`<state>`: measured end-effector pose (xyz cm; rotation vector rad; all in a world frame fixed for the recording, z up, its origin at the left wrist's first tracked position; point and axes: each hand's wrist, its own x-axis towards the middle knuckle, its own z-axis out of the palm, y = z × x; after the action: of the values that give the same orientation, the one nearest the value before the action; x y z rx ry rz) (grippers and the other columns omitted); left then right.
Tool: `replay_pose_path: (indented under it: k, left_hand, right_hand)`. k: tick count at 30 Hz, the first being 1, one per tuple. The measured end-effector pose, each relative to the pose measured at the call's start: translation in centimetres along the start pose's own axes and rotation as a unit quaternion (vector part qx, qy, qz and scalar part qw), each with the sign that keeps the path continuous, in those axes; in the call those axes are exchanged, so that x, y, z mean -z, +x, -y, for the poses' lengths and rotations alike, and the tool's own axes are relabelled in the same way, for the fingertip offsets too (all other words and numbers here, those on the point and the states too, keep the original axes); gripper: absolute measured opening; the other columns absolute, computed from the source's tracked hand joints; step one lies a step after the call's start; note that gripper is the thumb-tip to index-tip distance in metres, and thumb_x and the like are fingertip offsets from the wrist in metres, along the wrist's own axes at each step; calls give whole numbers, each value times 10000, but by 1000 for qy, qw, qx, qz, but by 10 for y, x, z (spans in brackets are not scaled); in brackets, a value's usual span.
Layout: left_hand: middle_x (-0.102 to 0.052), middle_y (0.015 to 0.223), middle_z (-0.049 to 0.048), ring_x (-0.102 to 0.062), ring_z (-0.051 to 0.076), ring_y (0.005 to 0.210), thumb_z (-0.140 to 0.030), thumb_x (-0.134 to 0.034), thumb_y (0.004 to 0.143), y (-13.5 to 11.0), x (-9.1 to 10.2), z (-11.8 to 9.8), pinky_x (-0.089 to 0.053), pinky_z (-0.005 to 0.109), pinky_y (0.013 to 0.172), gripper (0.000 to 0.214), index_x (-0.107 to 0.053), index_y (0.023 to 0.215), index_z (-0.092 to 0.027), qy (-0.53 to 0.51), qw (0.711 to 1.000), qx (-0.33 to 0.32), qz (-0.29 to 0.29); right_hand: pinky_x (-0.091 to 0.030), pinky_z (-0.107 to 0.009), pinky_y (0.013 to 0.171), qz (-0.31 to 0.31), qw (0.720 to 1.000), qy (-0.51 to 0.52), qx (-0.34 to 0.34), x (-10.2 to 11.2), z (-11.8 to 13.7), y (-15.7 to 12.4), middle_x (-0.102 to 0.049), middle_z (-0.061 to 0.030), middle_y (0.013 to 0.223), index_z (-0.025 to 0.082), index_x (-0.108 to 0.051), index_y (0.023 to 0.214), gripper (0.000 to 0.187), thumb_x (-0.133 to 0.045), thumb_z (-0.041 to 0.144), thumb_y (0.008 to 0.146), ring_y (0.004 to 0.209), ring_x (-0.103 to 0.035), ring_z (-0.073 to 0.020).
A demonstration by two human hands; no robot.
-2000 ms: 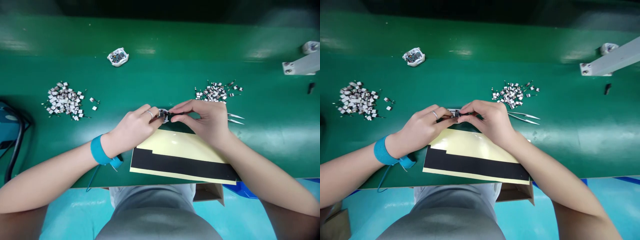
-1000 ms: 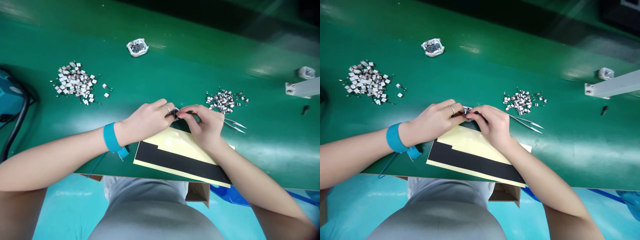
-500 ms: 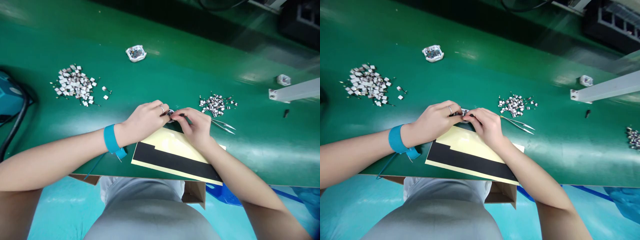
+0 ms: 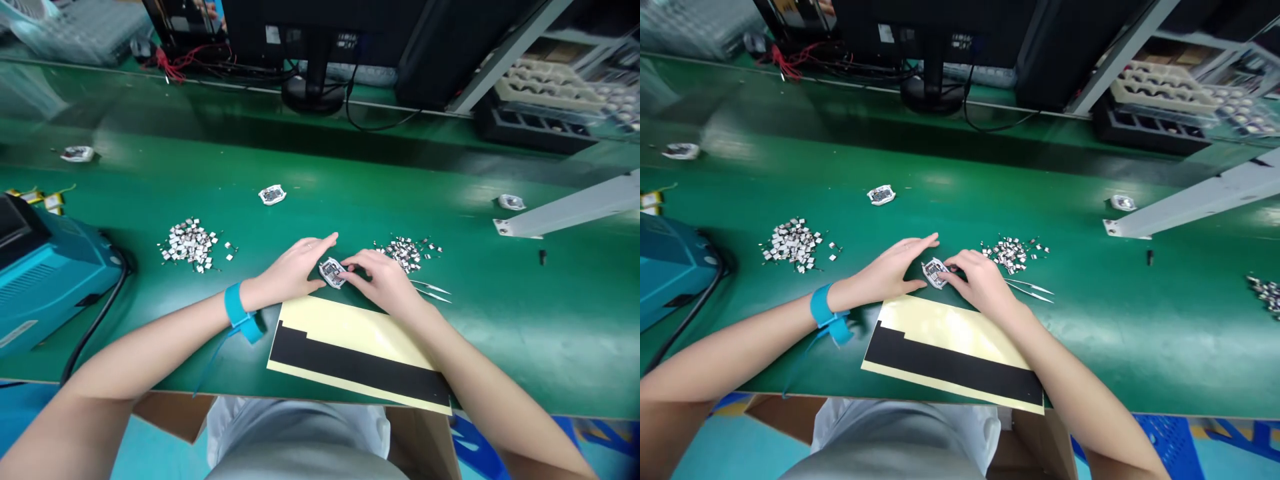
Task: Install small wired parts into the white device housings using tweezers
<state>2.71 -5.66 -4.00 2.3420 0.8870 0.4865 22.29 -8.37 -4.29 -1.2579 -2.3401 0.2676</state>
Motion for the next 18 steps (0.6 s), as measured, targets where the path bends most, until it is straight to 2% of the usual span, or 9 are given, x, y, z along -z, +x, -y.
replay_pose_path:
  k: [2,4,7,12,18]
  left_hand:
    - [-478,1250,114,-388,242,1194,-166,-620,716,9,-4,6,-369,397,958,666,-287,1292,-152,-34,999,-19,21]
    - [-561,1154,95,-479,232,1116,-184,-640,706,14,-8,9,-401,380,923,601,-364,1239,-152,-56,998,-18,27]
    - [-614,1057,77,-576,208,973,-212,-664,687,13,-9,8,-467,335,822,599,-381,1211,-152,-62,998,-1,1]
    - [-605,1067,64,-608,160,920,-160,-657,681,5,-11,-4,-487,280,797,603,-361,1206,-177,-82,995,17,-54]
    - [-622,1032,48,-613,157,912,-136,-638,685,1,-19,-12,-494,293,794,535,-392,1158,-188,-92,992,39,-78]
  right_hand:
    - [-434,-247,612,11,998,-65,23,-3,4,-2,-610,-33,735,151,-609,821,163,-550,300,795,668,-533,-133]
    - [-421,-272,593,3,991,-127,38,-6,7,-3,-610,-61,768,146,-613,796,174,-507,282,819,664,-519,-153]
    - [-379,-297,534,-19,985,-166,42,-8,12,-4,-593,-79,741,146,-603,732,172,-456,158,820,616,-490,-172]
    - [-429,-283,590,-35,985,-170,24,-6,20,-3,-575,-73,747,129,-572,772,76,-506,168,775,655,-516,-170]
    - [-439,-274,573,-42,985,-165,14,-5,25,-6,-575,-61,707,137,-545,754,101,-461,161,805,637,-522,-165]
